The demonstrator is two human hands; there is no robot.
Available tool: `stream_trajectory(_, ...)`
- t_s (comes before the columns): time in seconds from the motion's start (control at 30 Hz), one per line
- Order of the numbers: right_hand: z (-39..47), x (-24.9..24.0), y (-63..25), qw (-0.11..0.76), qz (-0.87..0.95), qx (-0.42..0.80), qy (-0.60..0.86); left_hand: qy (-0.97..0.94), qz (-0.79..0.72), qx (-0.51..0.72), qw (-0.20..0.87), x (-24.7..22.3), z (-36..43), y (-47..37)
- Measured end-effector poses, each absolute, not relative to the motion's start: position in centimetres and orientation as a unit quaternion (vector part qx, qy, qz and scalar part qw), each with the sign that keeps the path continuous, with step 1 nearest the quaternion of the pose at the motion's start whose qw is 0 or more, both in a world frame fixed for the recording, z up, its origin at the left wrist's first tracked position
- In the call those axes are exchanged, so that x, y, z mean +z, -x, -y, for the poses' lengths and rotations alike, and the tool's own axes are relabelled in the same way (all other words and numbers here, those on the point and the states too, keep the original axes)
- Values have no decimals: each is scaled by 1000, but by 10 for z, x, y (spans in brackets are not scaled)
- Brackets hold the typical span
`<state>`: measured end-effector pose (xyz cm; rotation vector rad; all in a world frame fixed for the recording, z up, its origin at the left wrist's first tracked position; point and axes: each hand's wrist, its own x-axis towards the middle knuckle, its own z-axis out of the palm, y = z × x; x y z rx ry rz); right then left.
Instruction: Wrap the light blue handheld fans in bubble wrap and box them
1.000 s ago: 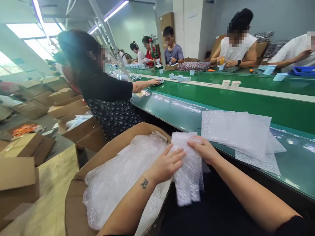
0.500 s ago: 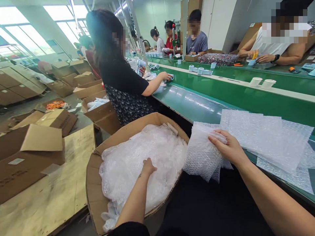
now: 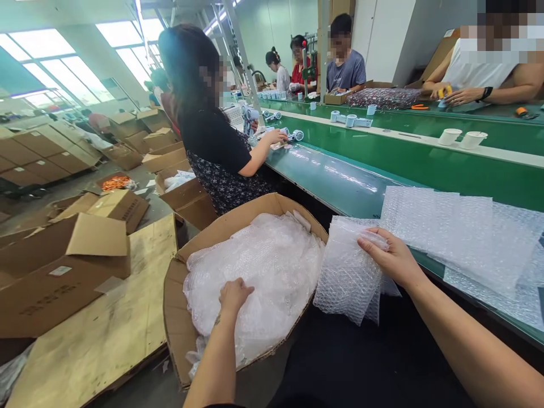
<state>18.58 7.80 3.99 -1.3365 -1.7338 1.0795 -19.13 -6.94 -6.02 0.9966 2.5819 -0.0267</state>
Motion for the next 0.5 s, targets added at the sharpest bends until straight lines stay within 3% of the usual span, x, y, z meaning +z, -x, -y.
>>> stream_trajectory(0.07,-81,36,-186,355,658,426,509,-434,-892,67,111,-23,55,185)
stream_trajectory(0.2,-90,26,-179,370,643,445,501,-545,-725,378,-187,61,20,137)
stream_trajectory(0.27,-94,25,-175,372,613,493,493,-624,-581,468,-230,89,6,98)
stream_trajectory(0.33,-96,29,-172,379,557,580,458,-782,-421,433,-154,99,-3,58)
stream_trajectory(0.4,-97,35,-173,385,491,672,399,-905,-302,294,-52,95,-8,25)
stream_trajectory(0.5,-95,45,-178,387,425,746,336,-953,-283,104,36,80,-8,-2)
